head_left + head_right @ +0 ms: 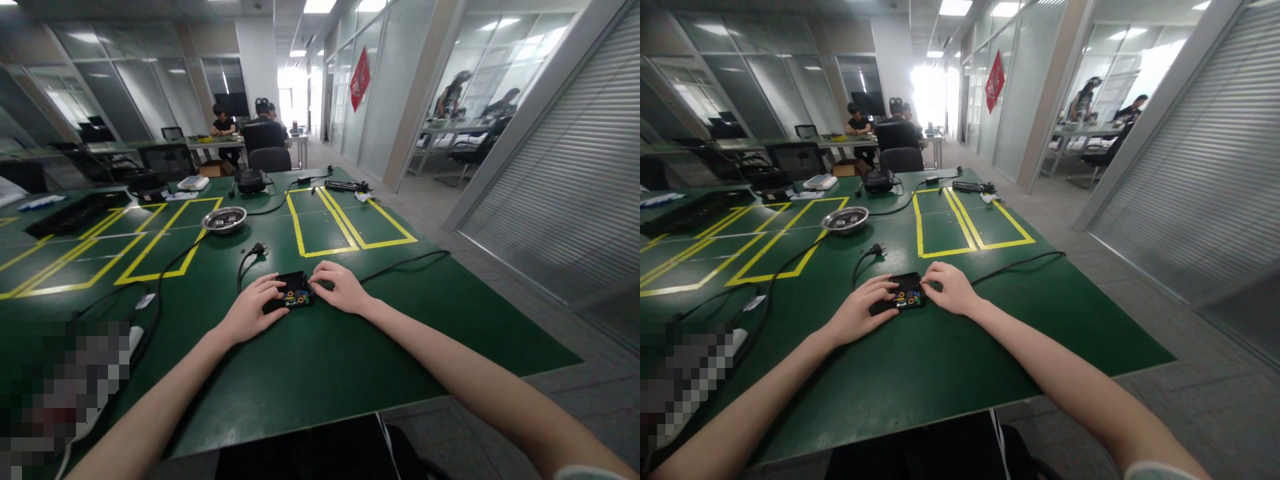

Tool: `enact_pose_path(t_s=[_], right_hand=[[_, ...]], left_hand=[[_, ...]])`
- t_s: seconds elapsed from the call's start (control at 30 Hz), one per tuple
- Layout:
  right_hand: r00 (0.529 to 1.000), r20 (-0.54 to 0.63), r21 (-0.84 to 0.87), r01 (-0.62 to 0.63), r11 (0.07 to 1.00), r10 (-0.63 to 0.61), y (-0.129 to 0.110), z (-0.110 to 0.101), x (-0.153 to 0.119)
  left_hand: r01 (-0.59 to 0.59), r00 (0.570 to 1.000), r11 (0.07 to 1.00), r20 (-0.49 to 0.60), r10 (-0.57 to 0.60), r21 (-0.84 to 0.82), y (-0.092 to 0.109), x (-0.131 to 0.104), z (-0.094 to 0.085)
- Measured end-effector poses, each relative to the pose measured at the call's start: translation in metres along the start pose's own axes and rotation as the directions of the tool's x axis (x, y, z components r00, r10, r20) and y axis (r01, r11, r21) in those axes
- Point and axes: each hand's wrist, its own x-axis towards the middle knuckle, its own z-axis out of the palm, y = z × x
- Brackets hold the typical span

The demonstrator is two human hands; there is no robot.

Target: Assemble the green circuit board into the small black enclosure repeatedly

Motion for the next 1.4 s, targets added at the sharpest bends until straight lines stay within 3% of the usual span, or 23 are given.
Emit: enact_pose_path(t_s=[0.07, 0.23, 0.4, 0.57, 0.8, 1.03, 1.23, 1.4], right_hand=[[0.999, -0.019, 0.040, -0.045, 0.998, 0.046, 0.002, 0.005, 0.003], [0.991, 0.117, 0.109, -0.071, 0.992, 0.058, 0.002, 0.006, 0.004], [0.994, 0.108, 0.295, -0.045, 0.954, 0.014, -0.001, -0.003, 0.002], [0.989, 0.104, 0.392, 0.055, 0.918, -0.104, -0.008, -0.010, -0.002], [0.976, 0.170, 0.320, 0.074, 0.945, -0.134, -0.014, -0.018, -0.008], [0.983, 0.138, 0.182, 0.091, 0.979, -0.117, -0.016, -0.019, -0.010], [0.951, 0.272, 0.051, 0.140, 0.989, -0.148, -0.023, -0.014, -0.011], [0.938, 0.286, -0.046, 0.217, 0.975, -0.196, -0.026, -0.012, -0.010]], left_hand=[[-0.022, 1.000, 1.000, -0.020, 0.022, 0.000, 0.001, 0.001, -0.001], [-0.036, 0.995, 0.999, -0.099, 0.035, -0.014, 0.006, 0.000, -0.001], [0.012, 0.991, 0.998, -0.135, -0.003, 0.065, 0.010, -0.002, 0.001], [0.099, 0.995, 0.995, -0.020, -0.099, 0.009, 0.007, -0.002, 0.002], [0.077, 0.996, 0.991, -0.028, -0.081, -0.112, 0.016, -0.005, 0.001], [0.100, 0.994, 0.994, 0.038, -0.098, -0.048, 0.019, -0.005, 0.001], [0.105, 0.994, 0.994, 0.038, -0.104, -0.036, 0.018, -0.003, 0.002], [0.093, 0.994, 0.995, 0.066, -0.091, -0.031, 0.022, -0.001, 0.000]])
